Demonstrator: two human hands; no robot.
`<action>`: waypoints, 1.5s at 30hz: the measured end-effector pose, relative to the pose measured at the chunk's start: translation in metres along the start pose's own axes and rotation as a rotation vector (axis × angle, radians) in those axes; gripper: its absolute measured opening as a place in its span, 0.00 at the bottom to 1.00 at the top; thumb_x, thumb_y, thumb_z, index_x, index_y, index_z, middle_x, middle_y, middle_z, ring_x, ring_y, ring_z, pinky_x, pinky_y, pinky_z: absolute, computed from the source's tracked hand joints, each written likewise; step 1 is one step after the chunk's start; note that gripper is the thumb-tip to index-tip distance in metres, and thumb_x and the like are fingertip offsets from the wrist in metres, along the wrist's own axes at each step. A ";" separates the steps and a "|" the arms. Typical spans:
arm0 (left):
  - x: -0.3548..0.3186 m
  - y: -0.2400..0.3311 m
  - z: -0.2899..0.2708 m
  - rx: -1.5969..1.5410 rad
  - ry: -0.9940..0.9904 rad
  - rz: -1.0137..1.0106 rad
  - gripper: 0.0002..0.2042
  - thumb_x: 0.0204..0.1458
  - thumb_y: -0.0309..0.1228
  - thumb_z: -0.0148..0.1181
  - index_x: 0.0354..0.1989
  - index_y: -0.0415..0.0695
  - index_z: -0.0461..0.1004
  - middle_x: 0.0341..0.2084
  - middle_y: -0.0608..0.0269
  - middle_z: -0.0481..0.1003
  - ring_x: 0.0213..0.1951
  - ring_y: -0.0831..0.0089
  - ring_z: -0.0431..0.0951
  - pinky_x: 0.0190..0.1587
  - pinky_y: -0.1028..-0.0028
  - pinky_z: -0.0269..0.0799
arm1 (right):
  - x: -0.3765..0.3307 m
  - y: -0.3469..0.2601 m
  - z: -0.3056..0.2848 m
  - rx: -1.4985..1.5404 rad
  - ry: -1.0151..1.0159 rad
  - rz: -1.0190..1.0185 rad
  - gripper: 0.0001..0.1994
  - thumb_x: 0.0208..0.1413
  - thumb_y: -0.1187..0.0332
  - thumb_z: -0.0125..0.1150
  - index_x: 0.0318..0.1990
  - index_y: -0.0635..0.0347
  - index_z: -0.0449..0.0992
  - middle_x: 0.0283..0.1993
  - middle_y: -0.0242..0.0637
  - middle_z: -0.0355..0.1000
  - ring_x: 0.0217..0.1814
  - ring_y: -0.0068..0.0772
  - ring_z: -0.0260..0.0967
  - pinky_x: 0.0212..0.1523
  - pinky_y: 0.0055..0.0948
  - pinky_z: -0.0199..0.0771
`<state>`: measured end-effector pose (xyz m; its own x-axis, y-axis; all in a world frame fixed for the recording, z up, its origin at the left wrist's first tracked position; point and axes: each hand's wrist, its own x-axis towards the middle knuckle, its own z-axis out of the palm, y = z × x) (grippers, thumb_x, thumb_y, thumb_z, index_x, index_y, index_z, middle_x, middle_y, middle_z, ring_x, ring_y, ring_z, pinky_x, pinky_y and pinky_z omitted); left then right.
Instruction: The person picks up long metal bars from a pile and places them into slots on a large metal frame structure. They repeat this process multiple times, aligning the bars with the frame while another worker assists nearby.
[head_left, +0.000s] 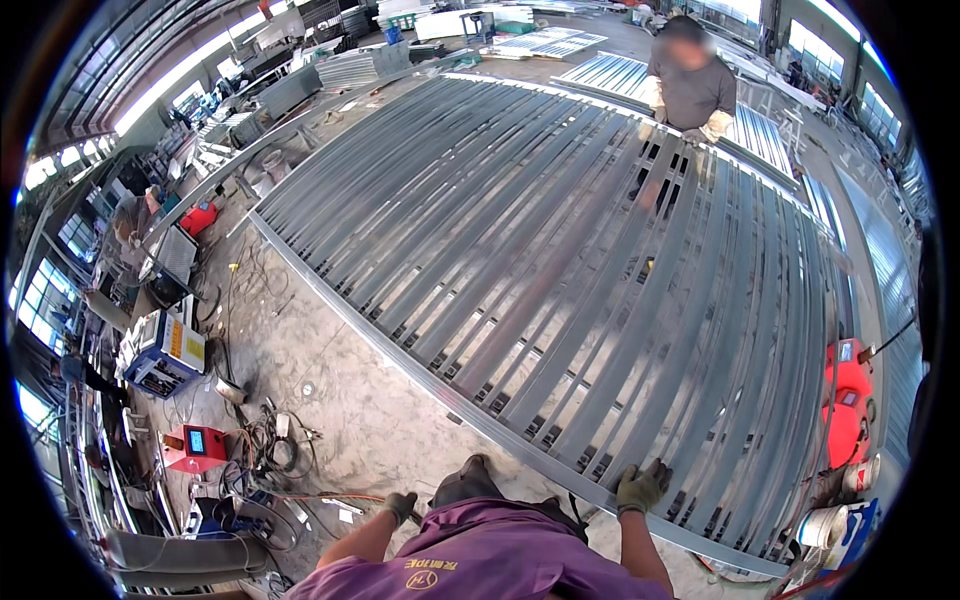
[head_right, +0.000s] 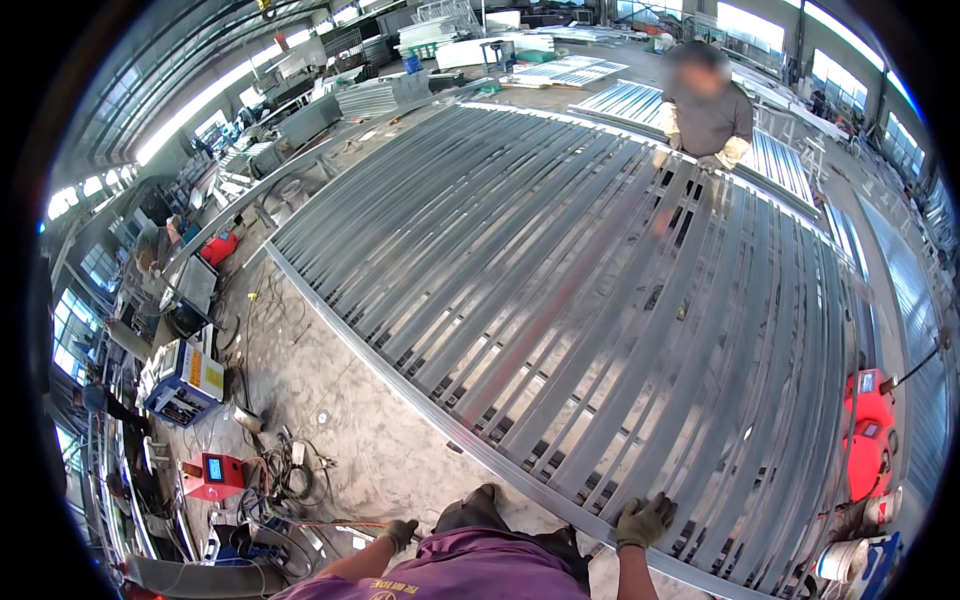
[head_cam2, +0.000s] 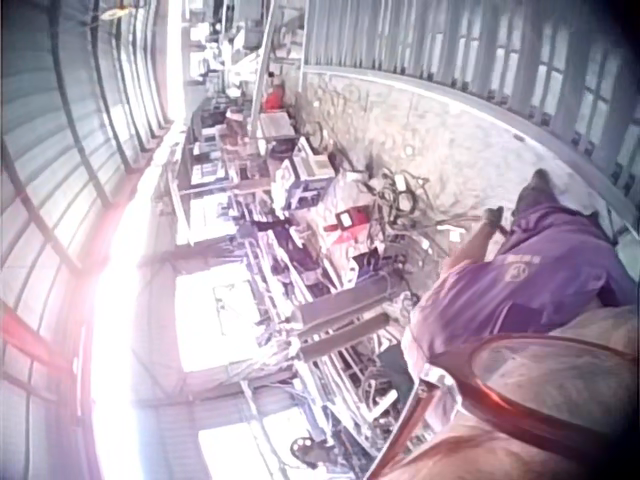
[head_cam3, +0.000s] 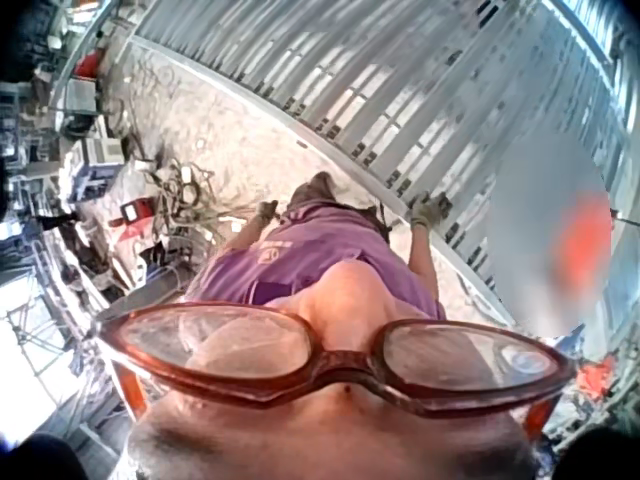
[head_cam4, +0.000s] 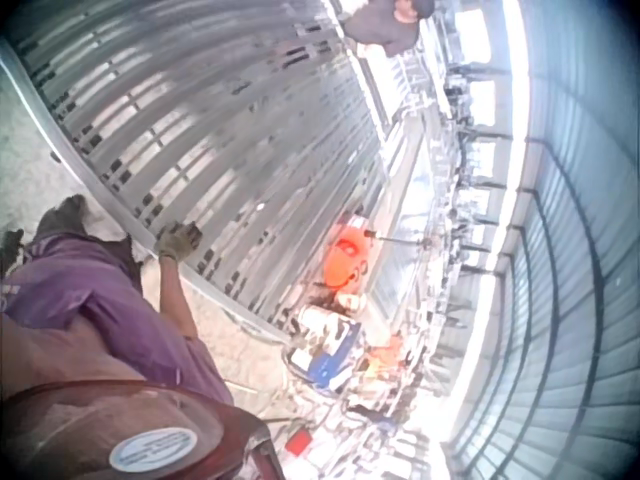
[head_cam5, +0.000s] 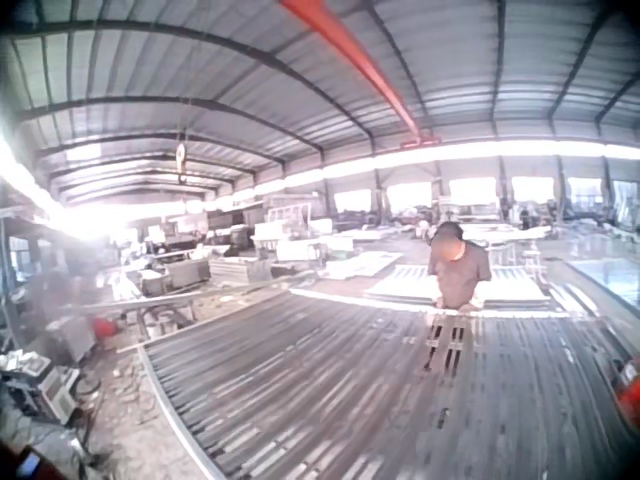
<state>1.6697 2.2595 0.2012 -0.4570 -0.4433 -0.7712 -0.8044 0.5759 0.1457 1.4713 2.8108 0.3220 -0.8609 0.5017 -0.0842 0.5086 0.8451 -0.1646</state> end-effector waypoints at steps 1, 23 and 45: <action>-0.001 -0.027 0.016 -0.085 -0.029 -0.079 0.25 0.66 0.51 0.45 0.40 0.43 0.81 0.25 0.50 0.80 0.29 0.59 0.83 0.33 0.58 0.77 | -0.001 0.000 -0.001 0.012 -0.022 -0.030 0.36 0.57 0.49 0.55 0.69 0.63 0.64 0.72 0.52 0.61 0.79 0.57 0.48 0.78 0.50 0.44; 0.039 0.203 -0.090 0.009 0.050 0.702 0.17 0.61 0.47 0.62 0.23 0.52 0.71 0.14 0.70 0.66 0.16 0.75 0.65 0.15 0.71 0.61 | 0.027 0.358 -0.045 0.110 0.641 0.374 0.27 0.56 0.65 0.59 0.63 0.64 0.68 0.63 0.56 0.68 0.67 0.60 0.62 0.69 0.54 0.59; 0.018 0.263 -0.131 0.247 -0.128 0.542 0.17 0.62 0.37 0.56 0.51 0.35 0.74 0.42 0.55 0.78 0.45 0.59 0.75 0.49 0.62 0.72 | 0.005 0.358 -0.053 0.012 0.674 0.549 0.19 0.56 0.66 0.58 0.55 0.63 0.75 0.61 0.50 0.72 0.66 0.58 0.64 0.69 0.53 0.59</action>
<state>1.3999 2.3127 0.3066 -0.7153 0.0348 -0.6979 -0.3514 0.8454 0.4023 1.6499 3.1250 0.3147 -0.3014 0.8435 0.4446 0.8467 0.4512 -0.2820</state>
